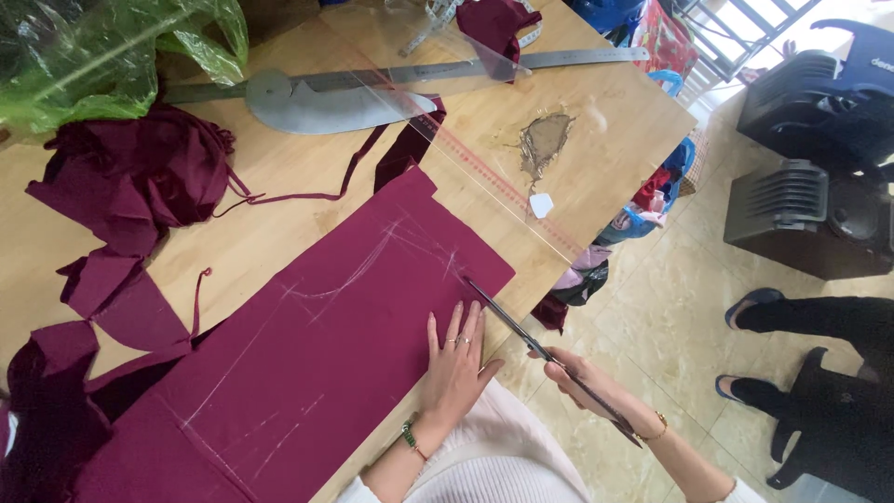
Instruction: Cutting out fabric pieces with scissors and measuring them with a tape according to a pattern
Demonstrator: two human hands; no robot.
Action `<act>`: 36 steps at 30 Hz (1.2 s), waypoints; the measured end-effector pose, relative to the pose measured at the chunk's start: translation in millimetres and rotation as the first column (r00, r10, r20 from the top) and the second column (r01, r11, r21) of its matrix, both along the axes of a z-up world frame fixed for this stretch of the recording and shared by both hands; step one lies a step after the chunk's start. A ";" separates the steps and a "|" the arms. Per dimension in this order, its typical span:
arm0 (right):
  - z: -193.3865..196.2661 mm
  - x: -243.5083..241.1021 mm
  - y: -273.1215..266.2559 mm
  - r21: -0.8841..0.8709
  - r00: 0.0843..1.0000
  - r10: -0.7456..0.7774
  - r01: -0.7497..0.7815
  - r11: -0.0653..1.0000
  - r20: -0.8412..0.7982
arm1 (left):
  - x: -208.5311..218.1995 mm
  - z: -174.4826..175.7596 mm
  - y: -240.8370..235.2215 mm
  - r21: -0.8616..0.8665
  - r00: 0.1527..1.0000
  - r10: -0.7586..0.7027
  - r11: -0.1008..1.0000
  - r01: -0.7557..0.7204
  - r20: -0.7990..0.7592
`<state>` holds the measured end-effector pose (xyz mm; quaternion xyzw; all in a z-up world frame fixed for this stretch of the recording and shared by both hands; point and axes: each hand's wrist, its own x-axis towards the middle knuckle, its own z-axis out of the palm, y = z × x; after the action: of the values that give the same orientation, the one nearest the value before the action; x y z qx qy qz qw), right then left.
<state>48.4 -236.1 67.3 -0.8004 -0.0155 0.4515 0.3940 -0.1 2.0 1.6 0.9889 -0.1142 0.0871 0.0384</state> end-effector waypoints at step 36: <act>40.8 -31.5 78.2 0.034 0.901 -0.378 0.393 0.919 -0.213 | -2.0 1.8 17.6 -0.811 0.991 -0.047 0.580 -0.075 -0.125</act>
<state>16.9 -157.9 108.2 -0.7218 0.1662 0.4427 0.5053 -2.1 19.7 3.3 0.8655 -0.0510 0.0640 0.4943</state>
